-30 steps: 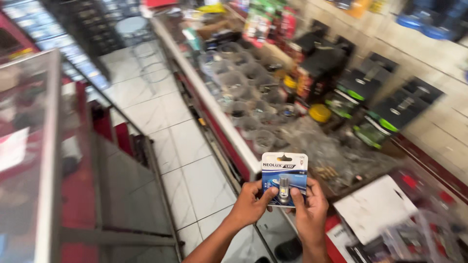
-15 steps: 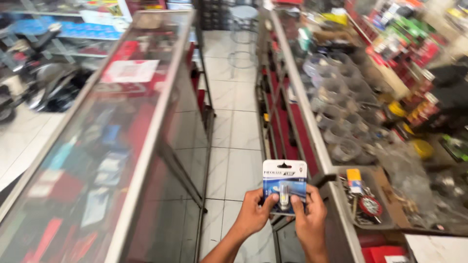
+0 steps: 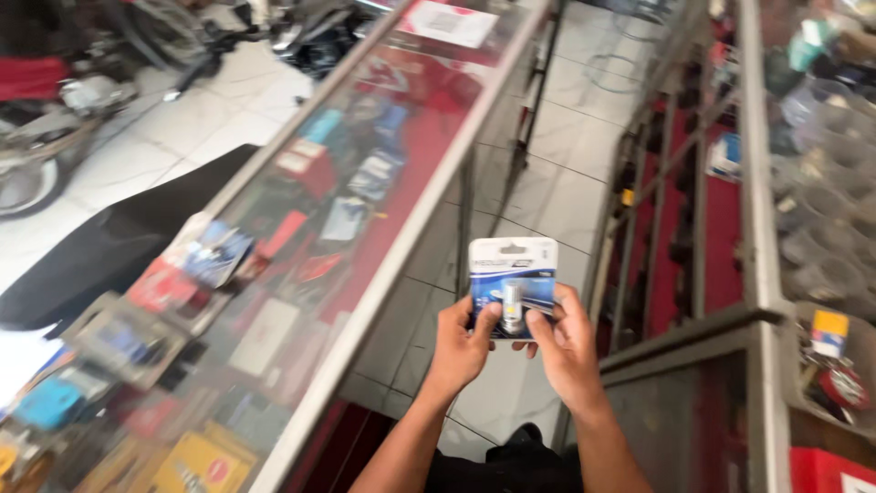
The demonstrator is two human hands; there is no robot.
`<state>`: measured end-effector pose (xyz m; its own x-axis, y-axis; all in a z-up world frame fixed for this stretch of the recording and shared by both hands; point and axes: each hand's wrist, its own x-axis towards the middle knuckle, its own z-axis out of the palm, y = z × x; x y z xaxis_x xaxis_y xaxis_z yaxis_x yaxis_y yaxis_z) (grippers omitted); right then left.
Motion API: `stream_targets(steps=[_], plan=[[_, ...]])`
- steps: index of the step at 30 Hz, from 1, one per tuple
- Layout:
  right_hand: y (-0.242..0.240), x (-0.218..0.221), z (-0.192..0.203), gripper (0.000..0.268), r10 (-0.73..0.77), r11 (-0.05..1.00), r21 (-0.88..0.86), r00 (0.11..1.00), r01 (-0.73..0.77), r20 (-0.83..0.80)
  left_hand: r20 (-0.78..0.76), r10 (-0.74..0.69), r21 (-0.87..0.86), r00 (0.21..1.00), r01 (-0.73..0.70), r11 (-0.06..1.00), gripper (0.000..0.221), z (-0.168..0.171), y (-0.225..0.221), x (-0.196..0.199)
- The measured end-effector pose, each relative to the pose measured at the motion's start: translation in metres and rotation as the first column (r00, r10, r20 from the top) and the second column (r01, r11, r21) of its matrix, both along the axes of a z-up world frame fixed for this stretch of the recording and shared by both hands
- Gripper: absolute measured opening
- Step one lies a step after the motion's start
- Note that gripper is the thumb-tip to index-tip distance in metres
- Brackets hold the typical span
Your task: The person picks up packaged motorcycle components from a shelf, moves them to a glass display counter, and arranges them in a row.
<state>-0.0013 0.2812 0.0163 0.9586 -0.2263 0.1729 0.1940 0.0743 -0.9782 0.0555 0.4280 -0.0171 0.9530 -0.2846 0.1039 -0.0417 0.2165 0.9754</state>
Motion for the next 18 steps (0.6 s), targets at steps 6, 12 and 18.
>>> stream_targets(steps=[6,12,18], plan=[[0.045,0.021,0.002,0.033,0.226,0.969,-0.078,0.970,-0.234,-0.093,-0.019,0.241,-0.009,0.970,-0.241,0.970,0.032,-0.012,0.059,-0.004],[0.064,0.032,0.000,0.035,0.287,0.950,-0.097,0.952,-0.297,-0.105,-0.073,0.314,0.035,0.947,-0.313,0.949,0.031,-0.010,0.078,-0.009],[0.063,0.059,-0.008,0.034,0.308,0.950,-0.005,0.941,-0.311,-0.139,-0.099,0.391,0.065,0.915,-0.387,0.920,0.029,-0.011,0.072,0.009]])
